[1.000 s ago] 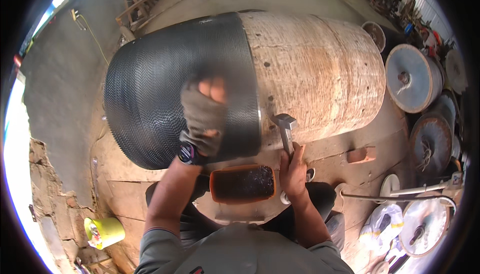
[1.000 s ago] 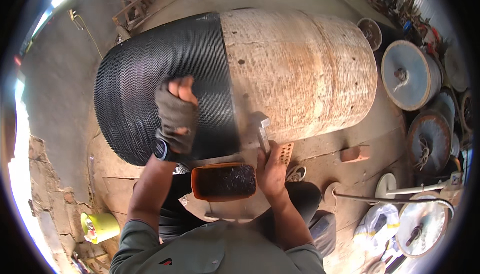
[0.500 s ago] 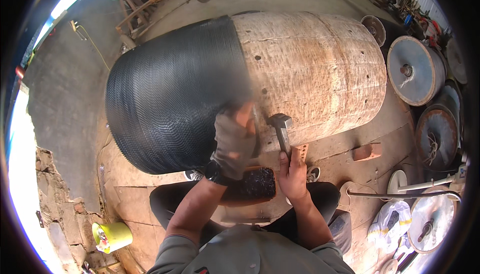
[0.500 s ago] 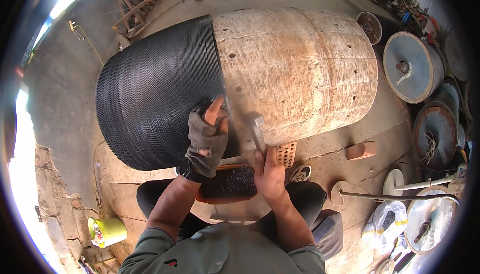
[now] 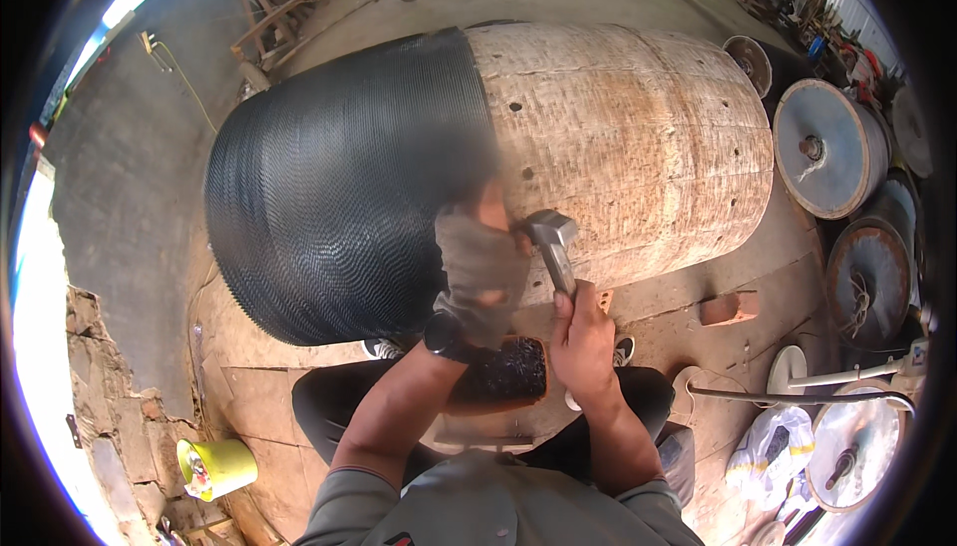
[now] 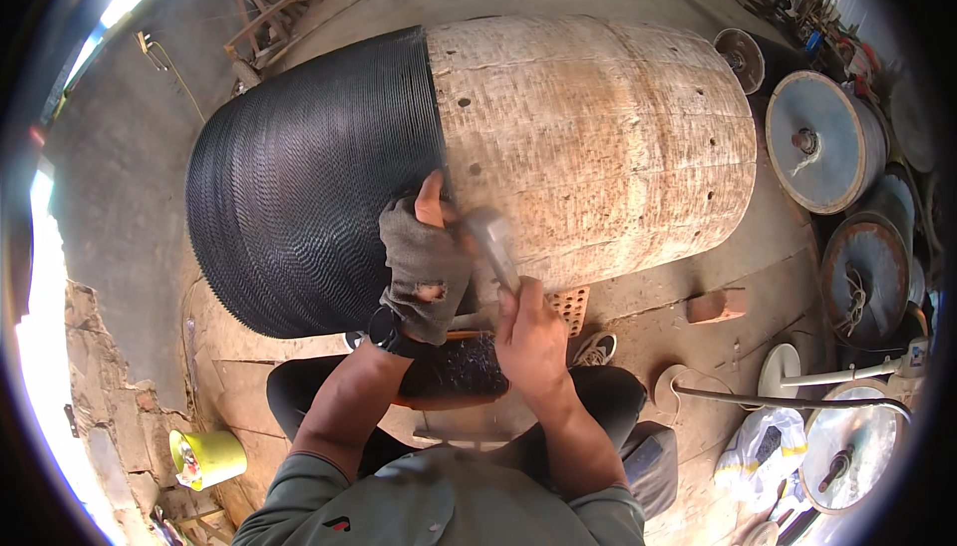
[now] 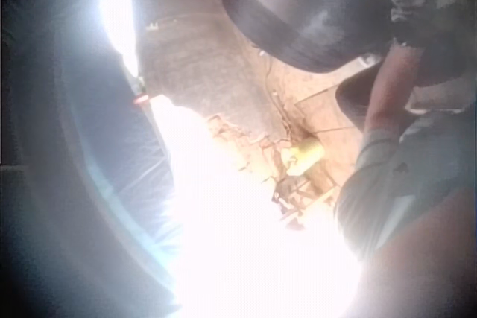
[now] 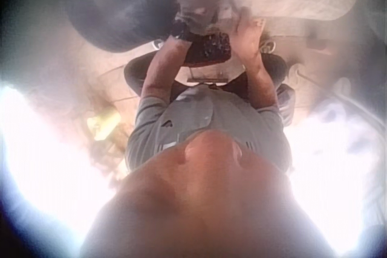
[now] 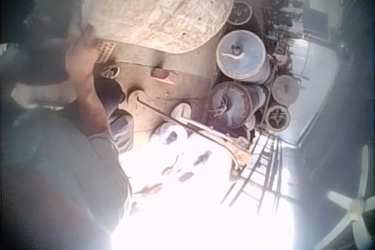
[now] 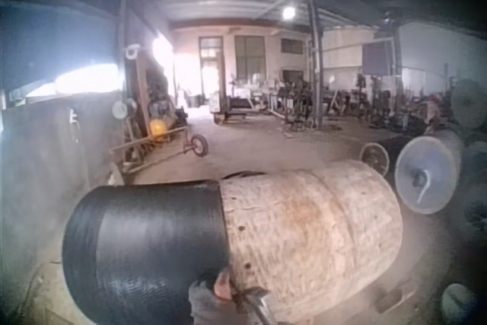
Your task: The person assembles a circular metal wheel by placing a central hub and inserting wooden sticks as spokes. They then move to a large cylindrical object and hammer nails into its surface using a hammer.
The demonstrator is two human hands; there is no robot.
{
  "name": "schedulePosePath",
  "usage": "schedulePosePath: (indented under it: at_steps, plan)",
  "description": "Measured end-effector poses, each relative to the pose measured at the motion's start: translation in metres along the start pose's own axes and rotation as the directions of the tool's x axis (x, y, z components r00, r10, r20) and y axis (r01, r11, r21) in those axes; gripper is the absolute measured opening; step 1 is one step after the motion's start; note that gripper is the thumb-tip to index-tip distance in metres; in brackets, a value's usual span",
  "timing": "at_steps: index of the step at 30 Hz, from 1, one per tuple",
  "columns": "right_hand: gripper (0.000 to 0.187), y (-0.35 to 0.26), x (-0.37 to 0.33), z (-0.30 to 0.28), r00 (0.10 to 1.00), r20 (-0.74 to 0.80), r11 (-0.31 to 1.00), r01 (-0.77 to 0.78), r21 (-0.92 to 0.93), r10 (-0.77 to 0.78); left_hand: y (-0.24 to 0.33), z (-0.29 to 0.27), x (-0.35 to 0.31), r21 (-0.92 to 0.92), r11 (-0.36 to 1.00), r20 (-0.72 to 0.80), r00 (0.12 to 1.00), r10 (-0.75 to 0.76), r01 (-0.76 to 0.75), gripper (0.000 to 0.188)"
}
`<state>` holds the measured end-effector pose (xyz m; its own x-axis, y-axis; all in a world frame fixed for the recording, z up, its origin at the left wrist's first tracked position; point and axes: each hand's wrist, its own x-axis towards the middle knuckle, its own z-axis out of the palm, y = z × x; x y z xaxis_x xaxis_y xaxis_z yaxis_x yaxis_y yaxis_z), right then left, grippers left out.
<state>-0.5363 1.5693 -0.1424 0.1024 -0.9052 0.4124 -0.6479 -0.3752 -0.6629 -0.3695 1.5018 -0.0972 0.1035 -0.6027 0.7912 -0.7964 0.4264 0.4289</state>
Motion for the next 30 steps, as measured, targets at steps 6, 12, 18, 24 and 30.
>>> schedulePosePath:
  at_steps: [6,12,18,24,30]
  plan:
    - [0.019,-0.008,0.001,-0.005,1.000,-0.008,0.998,0.010,-0.055,-0.010,-0.018,0.028,-0.009,0.023,0.987,-0.232,0.961,-0.149,0.158,0.025]
    - [0.018,-0.013,0.001,-0.007,0.999,-0.035,1.000,0.003,0.016,-0.002,-0.007,0.029,-0.010,0.235,0.845,0.040,0.864,-0.502,0.480,0.047]
    - [0.018,-0.015,0.003,-0.006,0.983,-0.157,0.989,0.110,0.103,-0.093,0.006,-0.009,-0.034,0.329,0.943,-0.001,0.999,0.044,-0.042,0.066]
    - [0.027,-0.005,0.004,-0.001,0.999,0.030,1.000,-0.028,0.000,0.028,0.006,-0.029,-0.139,0.088,0.913,0.736,0.592,-0.329,0.399,0.027]
    - [0.028,0.005,-0.002,0.003,0.976,-0.076,0.971,0.190,-0.148,-0.202,0.023,-0.034,-0.160,-0.021,0.925,0.720,0.647,-0.250,0.381,0.009]
